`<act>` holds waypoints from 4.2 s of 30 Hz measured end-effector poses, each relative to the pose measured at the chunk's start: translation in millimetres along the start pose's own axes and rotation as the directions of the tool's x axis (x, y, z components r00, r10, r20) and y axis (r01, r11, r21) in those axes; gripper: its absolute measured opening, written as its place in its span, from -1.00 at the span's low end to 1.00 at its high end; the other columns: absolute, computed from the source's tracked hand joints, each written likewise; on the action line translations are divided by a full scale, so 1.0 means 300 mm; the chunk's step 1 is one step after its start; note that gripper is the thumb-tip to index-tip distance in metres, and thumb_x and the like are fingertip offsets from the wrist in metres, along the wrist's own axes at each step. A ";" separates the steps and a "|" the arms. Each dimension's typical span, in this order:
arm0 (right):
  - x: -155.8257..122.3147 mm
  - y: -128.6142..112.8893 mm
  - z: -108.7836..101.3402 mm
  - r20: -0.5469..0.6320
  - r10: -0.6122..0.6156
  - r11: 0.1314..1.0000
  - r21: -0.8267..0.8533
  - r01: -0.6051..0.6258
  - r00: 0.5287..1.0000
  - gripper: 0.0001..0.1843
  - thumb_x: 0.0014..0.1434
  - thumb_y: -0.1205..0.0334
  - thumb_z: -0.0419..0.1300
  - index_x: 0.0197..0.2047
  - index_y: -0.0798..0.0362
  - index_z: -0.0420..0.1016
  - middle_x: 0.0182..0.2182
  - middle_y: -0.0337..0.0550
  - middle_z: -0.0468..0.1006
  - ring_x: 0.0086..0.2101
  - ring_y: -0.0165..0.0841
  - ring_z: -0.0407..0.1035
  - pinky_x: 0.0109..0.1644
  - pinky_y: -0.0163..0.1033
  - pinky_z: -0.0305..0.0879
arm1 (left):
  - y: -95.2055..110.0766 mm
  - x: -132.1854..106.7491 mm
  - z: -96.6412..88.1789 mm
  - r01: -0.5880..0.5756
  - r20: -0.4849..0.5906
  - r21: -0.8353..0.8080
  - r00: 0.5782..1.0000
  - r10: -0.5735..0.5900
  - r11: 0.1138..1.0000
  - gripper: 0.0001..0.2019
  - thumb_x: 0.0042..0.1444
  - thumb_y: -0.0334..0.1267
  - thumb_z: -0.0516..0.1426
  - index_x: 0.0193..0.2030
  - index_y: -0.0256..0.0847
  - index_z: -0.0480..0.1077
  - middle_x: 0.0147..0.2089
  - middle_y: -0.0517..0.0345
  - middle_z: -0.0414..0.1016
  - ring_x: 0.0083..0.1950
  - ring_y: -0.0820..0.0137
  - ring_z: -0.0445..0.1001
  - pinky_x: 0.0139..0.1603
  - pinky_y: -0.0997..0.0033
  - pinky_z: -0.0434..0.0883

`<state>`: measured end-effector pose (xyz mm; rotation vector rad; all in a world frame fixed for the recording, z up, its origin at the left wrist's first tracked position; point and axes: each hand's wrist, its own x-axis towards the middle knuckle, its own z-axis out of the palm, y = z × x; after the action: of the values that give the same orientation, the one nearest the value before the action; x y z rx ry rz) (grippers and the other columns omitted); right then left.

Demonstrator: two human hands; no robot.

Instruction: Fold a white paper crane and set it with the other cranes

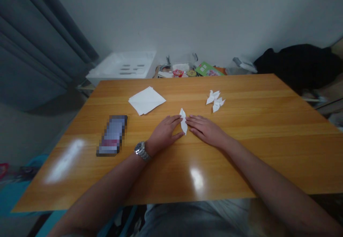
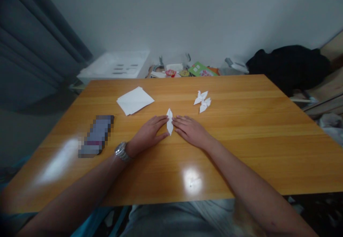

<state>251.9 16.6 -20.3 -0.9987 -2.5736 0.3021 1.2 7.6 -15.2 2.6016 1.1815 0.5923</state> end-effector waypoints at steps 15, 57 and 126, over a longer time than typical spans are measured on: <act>0.003 -0.043 0.006 -0.105 0.019 0.979 0.205 0.003 0.994 -0.63 0.41 0.29 0.09 0.22 -0.08 0.48 0.18 -0.05 0.54 0.16 -0.22 0.44 0.23 0.02 0.43 | 0.052 -0.019 -0.049 0.015 0.002 -0.051 1.000 -0.015 0.999 -0.44 0.23 -0.02 0.23 0.32 -0.14 0.32 0.30 -0.05 0.42 0.28 0.15 0.42 0.44 -0.04 0.21; 0.019 -0.058 0.023 -0.212 0.159 0.946 0.311 -0.087 0.964 -0.80 0.37 0.20 0.15 -0.07 -0.02 0.61 -0.07 -0.04 0.66 -0.05 -0.21 0.54 0.08 -0.04 0.45 | 0.032 0.034 -0.015 0.021 -0.031 -0.001 0.999 -0.021 1.000 -0.76 0.39 -0.13 0.10 -0.04 -0.15 0.55 -0.03 0.05 0.61 -0.02 0.24 0.55 0.02 0.24 0.44; 0.009 -0.052 0.006 -0.108 0.078 0.983 -0.157 -0.094 0.991 -0.58 0.43 0.23 0.04 0.25 0.14 0.47 0.21 0.06 0.51 0.12 -0.09 0.41 0.20 0.08 0.37 | 0.114 0.004 -0.028 -0.033 0.035 0.175 0.999 0.027 0.984 -0.68 0.38 -0.13 0.10 0.15 -0.25 0.45 0.18 -0.09 0.51 0.14 0.16 0.51 0.19 0.14 0.42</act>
<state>239.9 7.0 -16.4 -1.1542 -2.4983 0.0623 20.9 -13.5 4.8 2.7679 1.2387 0.4696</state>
